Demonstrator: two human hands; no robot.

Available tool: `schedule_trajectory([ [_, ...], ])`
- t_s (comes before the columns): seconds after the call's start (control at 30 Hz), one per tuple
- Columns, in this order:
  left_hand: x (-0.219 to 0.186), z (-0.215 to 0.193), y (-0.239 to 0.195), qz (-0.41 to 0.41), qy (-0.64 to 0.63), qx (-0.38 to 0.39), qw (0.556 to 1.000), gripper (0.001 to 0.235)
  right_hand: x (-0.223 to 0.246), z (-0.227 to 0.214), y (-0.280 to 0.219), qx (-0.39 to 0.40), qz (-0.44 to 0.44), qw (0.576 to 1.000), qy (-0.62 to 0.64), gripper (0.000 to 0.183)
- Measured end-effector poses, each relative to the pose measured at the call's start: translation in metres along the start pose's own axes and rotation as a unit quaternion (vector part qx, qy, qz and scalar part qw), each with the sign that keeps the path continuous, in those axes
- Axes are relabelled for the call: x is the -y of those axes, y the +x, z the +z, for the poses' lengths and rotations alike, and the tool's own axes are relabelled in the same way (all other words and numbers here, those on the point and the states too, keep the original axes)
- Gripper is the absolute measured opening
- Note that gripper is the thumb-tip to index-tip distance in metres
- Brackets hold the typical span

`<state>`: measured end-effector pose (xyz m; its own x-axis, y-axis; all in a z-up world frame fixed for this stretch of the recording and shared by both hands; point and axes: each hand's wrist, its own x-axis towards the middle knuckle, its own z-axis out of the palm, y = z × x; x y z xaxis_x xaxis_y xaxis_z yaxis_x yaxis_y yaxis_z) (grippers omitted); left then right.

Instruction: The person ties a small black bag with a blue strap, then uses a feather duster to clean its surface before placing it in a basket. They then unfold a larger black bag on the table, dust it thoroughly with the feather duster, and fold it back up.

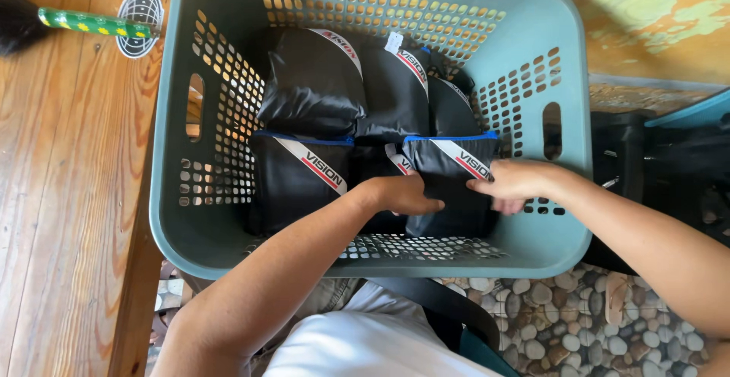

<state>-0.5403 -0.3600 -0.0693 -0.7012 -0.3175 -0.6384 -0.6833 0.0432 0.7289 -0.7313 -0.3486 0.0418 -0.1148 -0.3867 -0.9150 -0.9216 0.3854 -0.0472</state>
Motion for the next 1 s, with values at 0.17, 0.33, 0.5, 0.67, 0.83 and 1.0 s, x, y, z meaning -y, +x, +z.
schedule_trajectory([
  [0.17, 0.004, 0.018, 0.018, 0.002, 0.109, -0.112, 0.988, 0.095, -0.003, 0.011, 0.011, -0.184, -0.036, 0.940, -0.284, 0.063],
  [0.33, -0.018, 0.013, -0.001, 0.041, 0.186, -0.210, 0.959, 0.104, -0.001, 0.021, 0.019, -0.308, -0.181, 0.876, -0.325, 0.104],
  [0.5, 0.005, 0.018, 0.014, 0.100, 0.215, -0.174, 0.956, 0.089, -0.028, 0.017, 0.073, -0.249, -0.149, 0.880, -0.375, 0.062],
  [0.67, -0.002, 0.011, -0.011, 0.115, 0.238, -0.187, 0.946, 0.083, 0.003, 0.016, 0.085, -0.221, -0.107, 0.888, -0.388, 0.060],
  [0.83, 0.001, 0.005, -0.073, 0.118, 0.279, -0.222, 0.927, 0.064, 0.009, 0.008, 0.123, -0.209, -0.054, 0.868, -0.448, 0.069],
  [1.0, 0.040, -0.003, -0.183, 0.178, 0.247, -0.440, 0.845, 0.041, 0.062, -0.008, 0.123, -0.300, -0.096, 0.789, -0.528, 0.078],
])
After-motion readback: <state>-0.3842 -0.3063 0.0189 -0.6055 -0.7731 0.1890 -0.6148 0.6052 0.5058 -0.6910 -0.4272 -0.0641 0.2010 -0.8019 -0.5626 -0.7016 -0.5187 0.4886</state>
